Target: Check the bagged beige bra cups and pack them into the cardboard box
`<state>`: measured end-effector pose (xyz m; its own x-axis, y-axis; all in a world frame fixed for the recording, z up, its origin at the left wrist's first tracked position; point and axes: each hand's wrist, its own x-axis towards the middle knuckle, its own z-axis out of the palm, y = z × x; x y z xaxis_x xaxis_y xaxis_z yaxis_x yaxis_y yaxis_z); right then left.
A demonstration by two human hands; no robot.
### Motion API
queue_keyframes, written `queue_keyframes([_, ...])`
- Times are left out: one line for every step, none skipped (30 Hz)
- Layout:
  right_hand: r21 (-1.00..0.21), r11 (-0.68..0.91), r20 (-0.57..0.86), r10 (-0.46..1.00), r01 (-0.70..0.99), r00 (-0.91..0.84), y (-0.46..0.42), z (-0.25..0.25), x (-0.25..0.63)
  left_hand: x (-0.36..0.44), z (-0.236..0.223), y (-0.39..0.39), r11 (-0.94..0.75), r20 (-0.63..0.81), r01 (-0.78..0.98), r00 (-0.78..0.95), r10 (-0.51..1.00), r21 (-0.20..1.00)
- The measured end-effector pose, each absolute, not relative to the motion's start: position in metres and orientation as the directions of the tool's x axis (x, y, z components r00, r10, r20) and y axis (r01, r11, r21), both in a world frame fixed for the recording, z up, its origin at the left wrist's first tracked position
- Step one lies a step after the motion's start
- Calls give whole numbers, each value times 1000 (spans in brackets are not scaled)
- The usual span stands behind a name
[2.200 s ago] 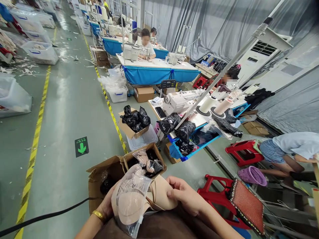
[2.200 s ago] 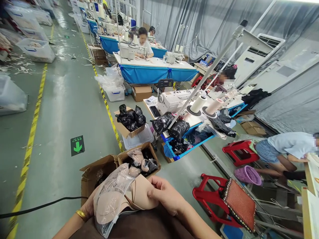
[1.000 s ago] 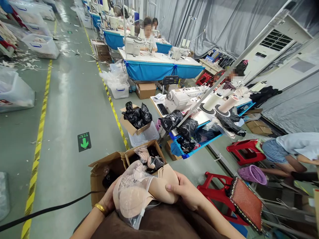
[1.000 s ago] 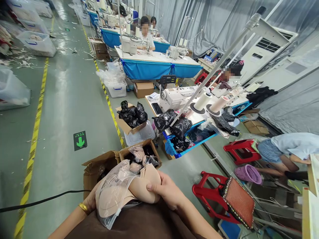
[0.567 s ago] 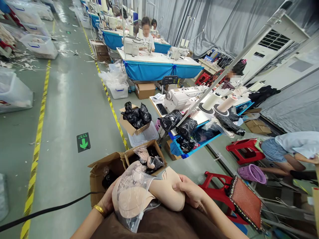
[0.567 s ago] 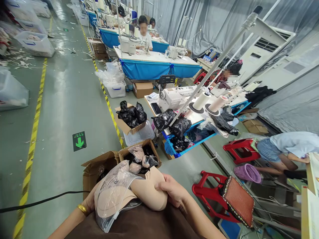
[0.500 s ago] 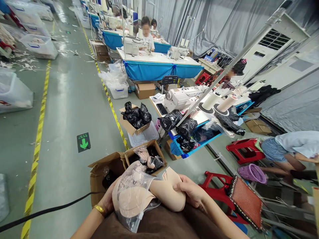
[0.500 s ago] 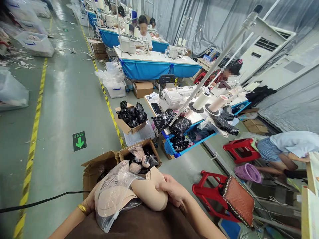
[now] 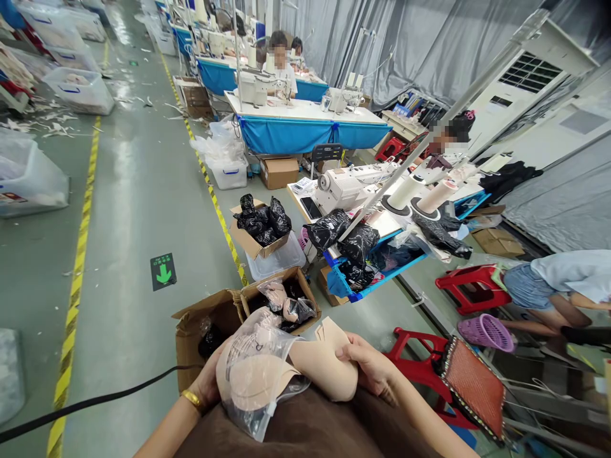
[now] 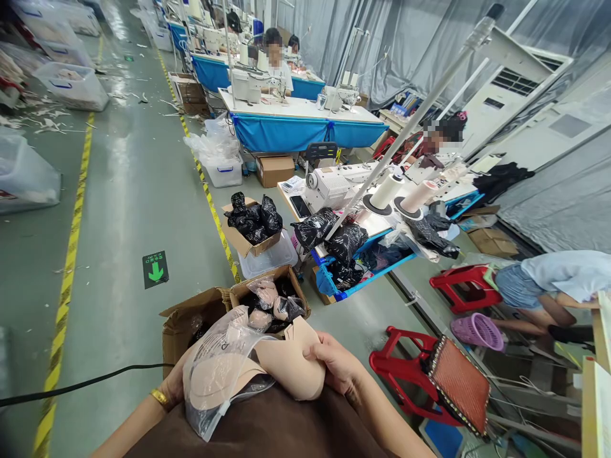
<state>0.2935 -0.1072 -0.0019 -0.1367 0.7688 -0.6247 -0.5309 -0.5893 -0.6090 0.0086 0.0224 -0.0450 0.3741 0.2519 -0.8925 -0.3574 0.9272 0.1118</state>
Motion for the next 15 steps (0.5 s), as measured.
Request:
queue_keyframes([-620, -587, -616, 775, -520, -141, -108, -1, 294, 8, -46, 22, 927, -889, -357, 381, 253, 110])
queue_keyframes([-643, -580, -599, 788, -501, -143, -108, 1, 294, 7, -47, 22, 928, -885, -357, 390, 254, 109])
queue_keyframes([-681, -568, -575, 806, -463, -143, -108, 5, 294, 7, -48, 21, 928, -880, -356, 400, 257, 109])
queue_keyframes([-737, -546, -540, 830, -399, -138, -108, 12, 292, 7, -50, 21, 928, -874, -357, 411, 260, 109])
queue_keyframes([-806, -509, -495, 859, -300, -127, -107, 20, 290, 6, -52, 20, 927, -865, -359, 424, 266, 109])
queue_keyframes([-875, -457, -441, 889, -162, -126, -106, 29, 286, 6, -55, 20, 926, -858, -362, 436, 273, 111])
queue_keyframes([-924, -381, -378, 913, 11, -149, -104, 39, 282, 6, -58, 19, 924, -850, -366, 446, 279, 111])
queue_keyframes([-939, -284, -321, 927, 193, -197, -102, 47, 276, 7, -62, 19, 922, -844, -370, 456, 284, 111])
queue_keyframes([-918, -173, -275, 926, 357, -259, -100, 54, 270, 7, -65, 18, 920, -837, -376, 464, 290, 111])
queue_keyframes([-872, -67, -249, 913, 485, -322, -97, 57, 264, 8, -67, 18, 918, -829, -381, 473, 297, 111])
queue_keyframes([-816, 23, -237, 898, 577, -372, -94, 57, 258, 9, -69, 18, 914, -821, -389, 481, 308, 115])
queue_keyframes([-763, 91, -226, 890, 640, -395, -92, 54, 254, 10, -70, 18, 910, -812, -398, 488, 320, 120])
queue_keyframes([-719, 129, -209, 897, 683, -389, -91, 49, 250, 10, -69, 18, 905, -803, -407, 493, 334, 126])
queue_keyframes([-694, 142, -179, 915, 706, -361, -90, 43, 246, 11, -66, 19, 900, -795, -416, 498, 347, 132])
queue_keyframes([-693, 143, -129, 940, 707, -316, -89, 36, 244, 11, -62, 19, 895, -785, -424, 505, 359, 137])
